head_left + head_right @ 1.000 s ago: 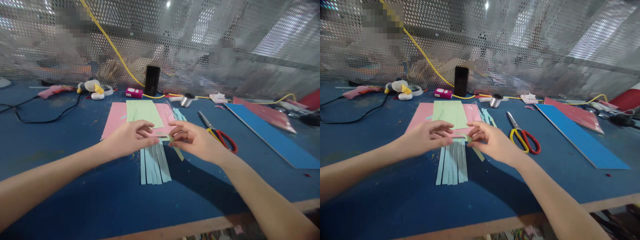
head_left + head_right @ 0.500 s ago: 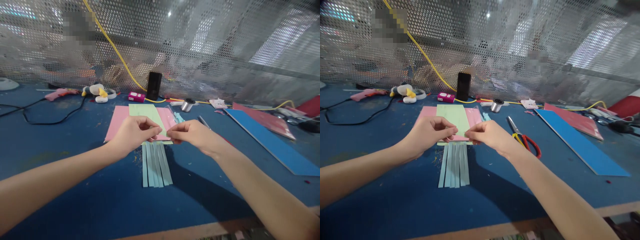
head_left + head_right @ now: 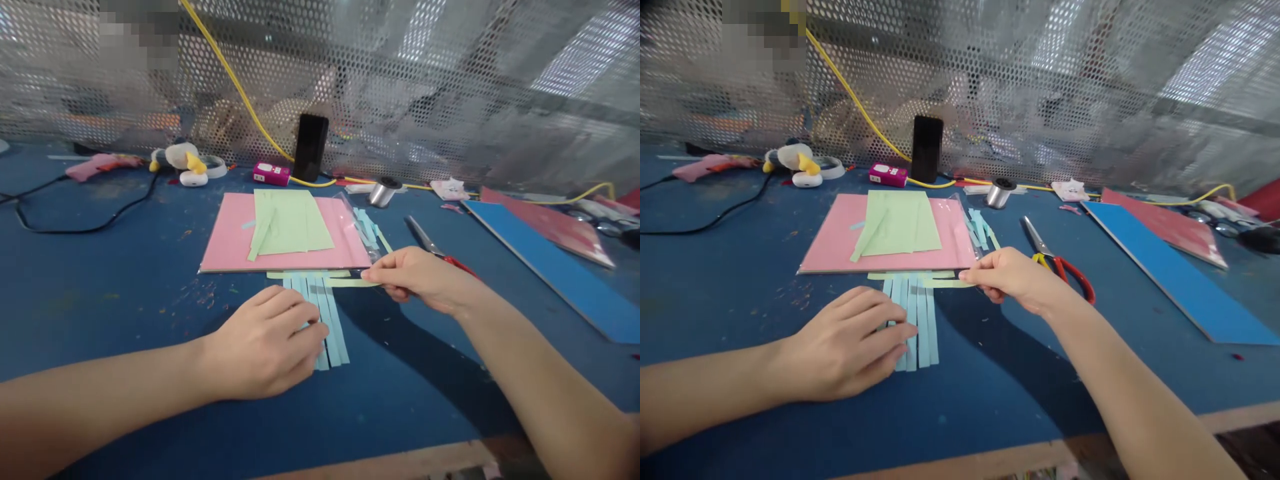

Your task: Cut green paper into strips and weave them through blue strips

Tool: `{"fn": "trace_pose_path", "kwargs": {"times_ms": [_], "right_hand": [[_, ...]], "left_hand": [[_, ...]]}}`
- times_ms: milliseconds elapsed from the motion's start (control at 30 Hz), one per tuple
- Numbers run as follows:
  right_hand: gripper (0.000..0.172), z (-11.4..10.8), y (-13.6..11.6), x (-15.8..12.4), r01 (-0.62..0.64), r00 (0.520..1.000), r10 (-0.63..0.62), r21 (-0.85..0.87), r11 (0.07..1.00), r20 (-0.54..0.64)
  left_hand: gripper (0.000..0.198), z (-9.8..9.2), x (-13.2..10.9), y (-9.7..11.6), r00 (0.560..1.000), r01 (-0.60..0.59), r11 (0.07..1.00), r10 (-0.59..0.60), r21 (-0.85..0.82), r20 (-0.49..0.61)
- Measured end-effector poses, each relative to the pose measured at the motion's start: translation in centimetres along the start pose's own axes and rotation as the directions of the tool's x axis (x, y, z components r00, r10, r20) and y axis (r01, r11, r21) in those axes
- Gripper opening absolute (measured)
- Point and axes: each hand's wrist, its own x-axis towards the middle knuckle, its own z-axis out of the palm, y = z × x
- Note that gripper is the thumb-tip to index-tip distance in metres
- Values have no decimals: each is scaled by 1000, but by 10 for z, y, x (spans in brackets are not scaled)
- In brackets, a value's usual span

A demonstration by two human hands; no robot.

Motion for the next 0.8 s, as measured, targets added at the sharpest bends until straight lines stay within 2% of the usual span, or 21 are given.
{"fn": "trace_pose_path", "kwargs": {"times_ms": [167,400,800], "right_hand": [[35,2,5,4,-40,998,32,-150,988,-52],[34,-3,10,8,-54,999,51,-198,979,-20],[37,0,7,6,-69,997,76,-178,982,33]], "left_hand": [[17,-1,4,-4,996,-27,998,31,-59,78],[22,0,6,-4,946,-267,936,300,-231,124],[32,0,8,1,933,-340,940,342,-38,109]]}}
